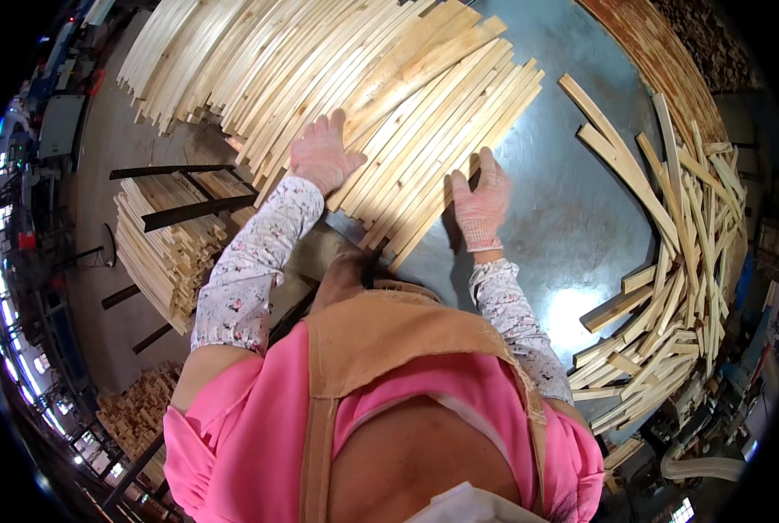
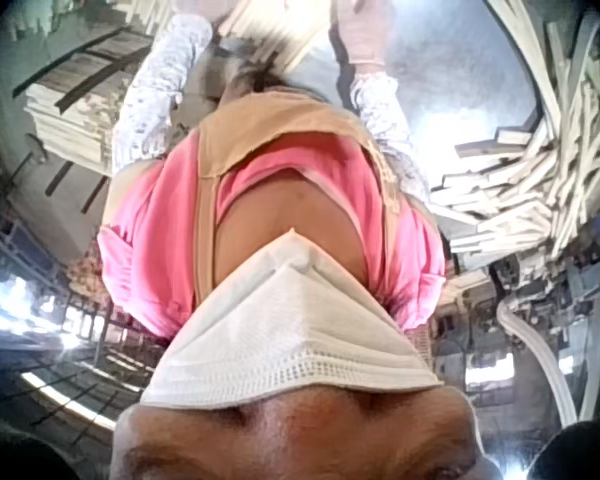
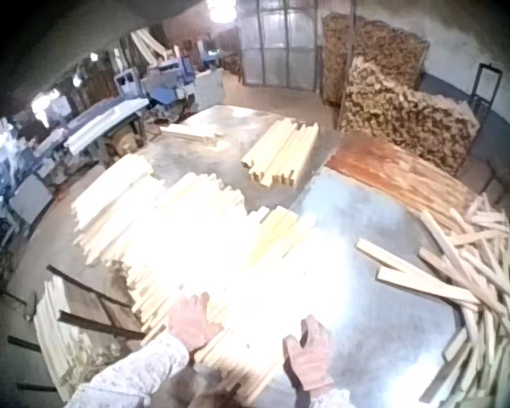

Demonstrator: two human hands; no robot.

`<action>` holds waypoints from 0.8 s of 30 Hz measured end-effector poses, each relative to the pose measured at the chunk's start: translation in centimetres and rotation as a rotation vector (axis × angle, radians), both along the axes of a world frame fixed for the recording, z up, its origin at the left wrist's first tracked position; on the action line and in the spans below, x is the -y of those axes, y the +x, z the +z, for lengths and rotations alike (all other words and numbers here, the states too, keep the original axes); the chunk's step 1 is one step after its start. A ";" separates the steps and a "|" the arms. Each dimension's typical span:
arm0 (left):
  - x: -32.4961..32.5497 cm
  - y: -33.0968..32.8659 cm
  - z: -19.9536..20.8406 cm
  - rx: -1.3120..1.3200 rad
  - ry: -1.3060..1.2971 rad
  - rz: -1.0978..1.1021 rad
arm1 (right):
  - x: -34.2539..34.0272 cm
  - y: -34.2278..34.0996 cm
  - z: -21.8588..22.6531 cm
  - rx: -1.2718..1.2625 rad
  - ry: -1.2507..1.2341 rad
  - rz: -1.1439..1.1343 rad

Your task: The person picks up thin wooden slats from a large pile on a metal table and arranges them into a neat, aligned stack. The person repeatedly grabs handfuls of slats, aligns them, and places them onto the growing stack, occasionally adjusting the position of the slats to ensure they are straight.

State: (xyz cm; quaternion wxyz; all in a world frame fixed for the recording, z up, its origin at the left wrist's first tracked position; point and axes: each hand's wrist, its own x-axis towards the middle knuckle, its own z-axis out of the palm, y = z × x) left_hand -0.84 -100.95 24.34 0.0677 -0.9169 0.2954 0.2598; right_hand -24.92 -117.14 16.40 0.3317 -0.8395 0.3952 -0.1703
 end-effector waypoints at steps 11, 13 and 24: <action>-2.6 -2.3 -3.9 -0.196 -0.620 0.321 | -5.5 12.0 1.4 0.059 0.536 -0.026; -2.9 -0.3 -4.0 -0.456 -0.583 0.392 | -6.0 12.6 -1.1 0.129 0.463 -0.008; -4.1 -2.0 -2.7 -1.274 -0.971 0.838 | -6.5 9.6 3.4 0.784 1.500 -0.284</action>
